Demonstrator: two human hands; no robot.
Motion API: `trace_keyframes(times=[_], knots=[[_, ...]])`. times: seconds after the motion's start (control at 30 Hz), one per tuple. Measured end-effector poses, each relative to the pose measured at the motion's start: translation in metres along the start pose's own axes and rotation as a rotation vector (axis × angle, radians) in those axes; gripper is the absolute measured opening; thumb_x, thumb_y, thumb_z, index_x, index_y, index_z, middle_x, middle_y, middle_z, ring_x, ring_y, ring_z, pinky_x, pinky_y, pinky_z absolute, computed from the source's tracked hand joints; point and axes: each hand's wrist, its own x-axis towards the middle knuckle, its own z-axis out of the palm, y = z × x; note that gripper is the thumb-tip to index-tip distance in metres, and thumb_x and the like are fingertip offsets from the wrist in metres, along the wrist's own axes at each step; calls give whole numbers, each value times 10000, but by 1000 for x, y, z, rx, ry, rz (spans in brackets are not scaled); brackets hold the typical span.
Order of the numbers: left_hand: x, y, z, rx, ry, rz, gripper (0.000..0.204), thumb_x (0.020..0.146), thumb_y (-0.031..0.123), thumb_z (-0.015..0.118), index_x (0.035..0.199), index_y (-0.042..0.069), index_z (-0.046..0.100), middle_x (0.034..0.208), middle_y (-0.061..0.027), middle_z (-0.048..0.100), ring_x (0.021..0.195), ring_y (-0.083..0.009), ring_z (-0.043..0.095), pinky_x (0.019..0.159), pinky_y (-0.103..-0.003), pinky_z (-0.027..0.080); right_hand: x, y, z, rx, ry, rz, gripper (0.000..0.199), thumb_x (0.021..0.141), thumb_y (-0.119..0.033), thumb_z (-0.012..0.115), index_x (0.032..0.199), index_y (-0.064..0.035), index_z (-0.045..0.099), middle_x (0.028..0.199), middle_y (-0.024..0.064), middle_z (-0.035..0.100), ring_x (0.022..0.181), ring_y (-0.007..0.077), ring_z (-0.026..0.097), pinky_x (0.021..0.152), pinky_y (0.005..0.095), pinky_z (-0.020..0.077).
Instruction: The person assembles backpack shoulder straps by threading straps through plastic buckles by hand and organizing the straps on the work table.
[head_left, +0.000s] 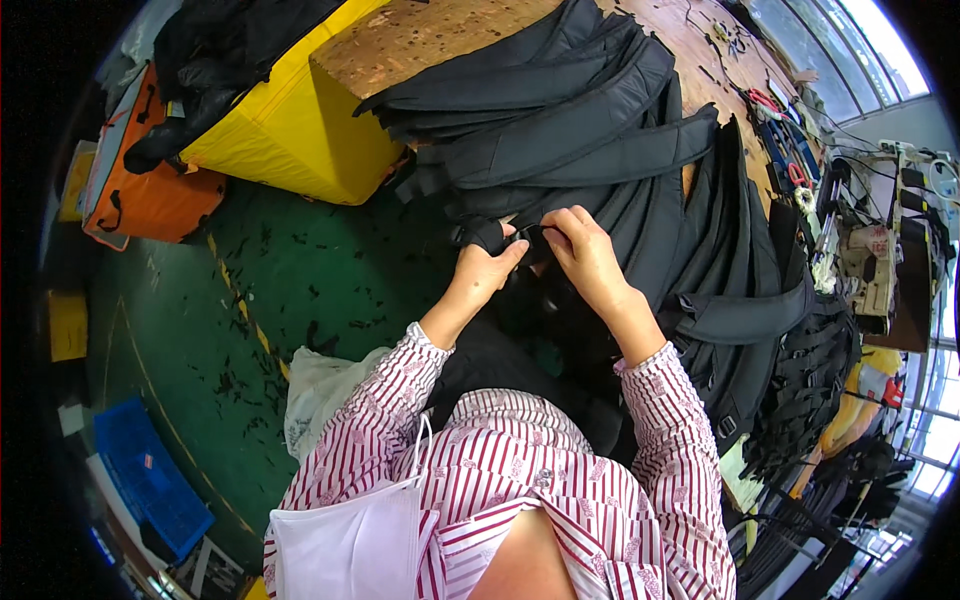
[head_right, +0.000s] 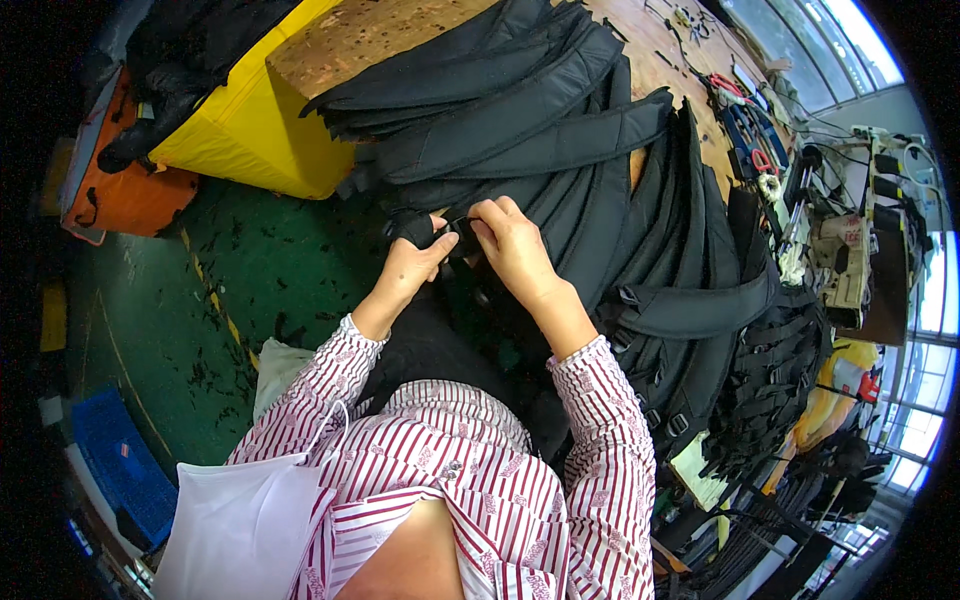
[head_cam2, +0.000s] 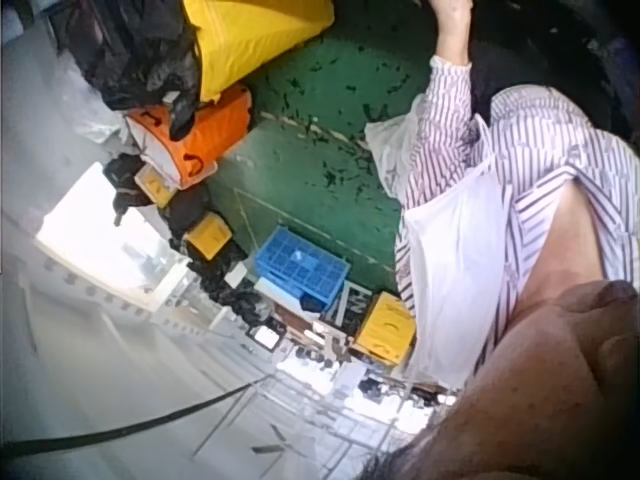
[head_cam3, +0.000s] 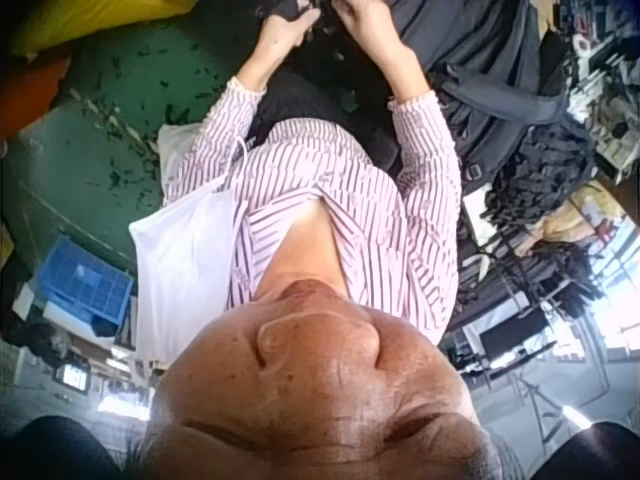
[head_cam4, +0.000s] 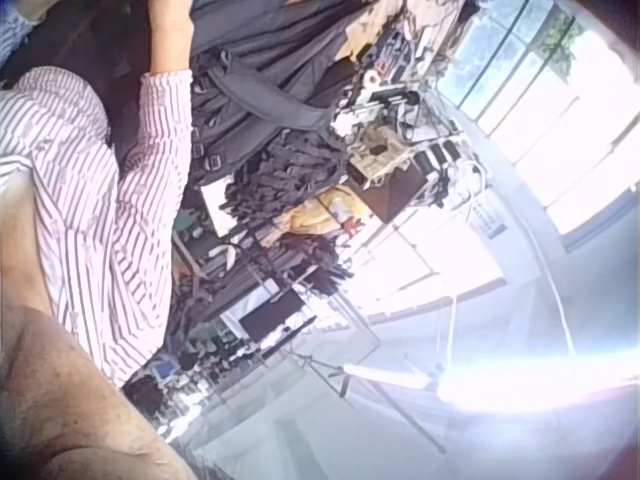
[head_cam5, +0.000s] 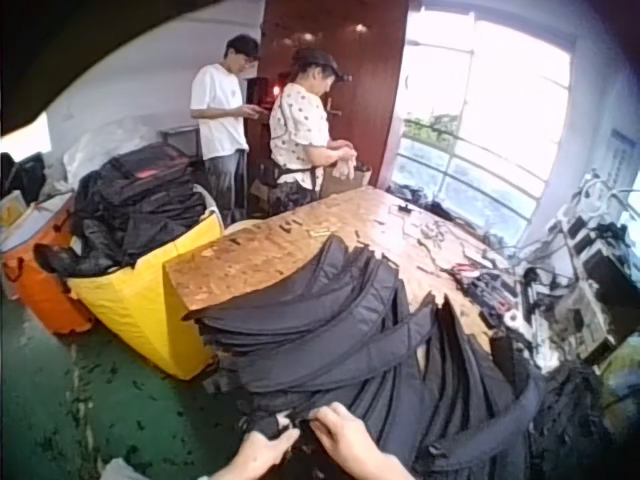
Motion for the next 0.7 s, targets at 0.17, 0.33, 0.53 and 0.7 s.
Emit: trace_keyframes(times=[0.17,0.33,0.53,0.7], knots=[[-1,-5,2,18,23,29,249,861,140,659,1044,10,552,642,2,513,438,-53,408,400,-208,320,0,-1,8,-25,12,13,132,806,-26,598,916,-17,525,838,166,559,780,360,584,679,411,476],[6,-35,-5,210,88,273,242,848,118,665,1030,5,553,674,-6,524,481,-66,431,434,-210,344,1,-13,15,-61,-53,43,91,799,-33,588,859,-11,522,813,176,576,775,364,592,675,421,479],[8,-34,9,341,200,605,235,798,86,696,977,-2,572,827,-54,551,715,-137,517,657,-267,438,1,0,10,44,-48,168,58,780,-20,576,832,6,570,811,188,594,788,377,597,694,425,482],[1,-21,3,417,142,428,221,821,112,679,976,-11,580,802,-36,527,630,-106,481,551,-242,407,-2,-14,16,-38,62,100,137,776,-38,590,909,-34,562,878,198,554,818,390,588,697,447,490]])
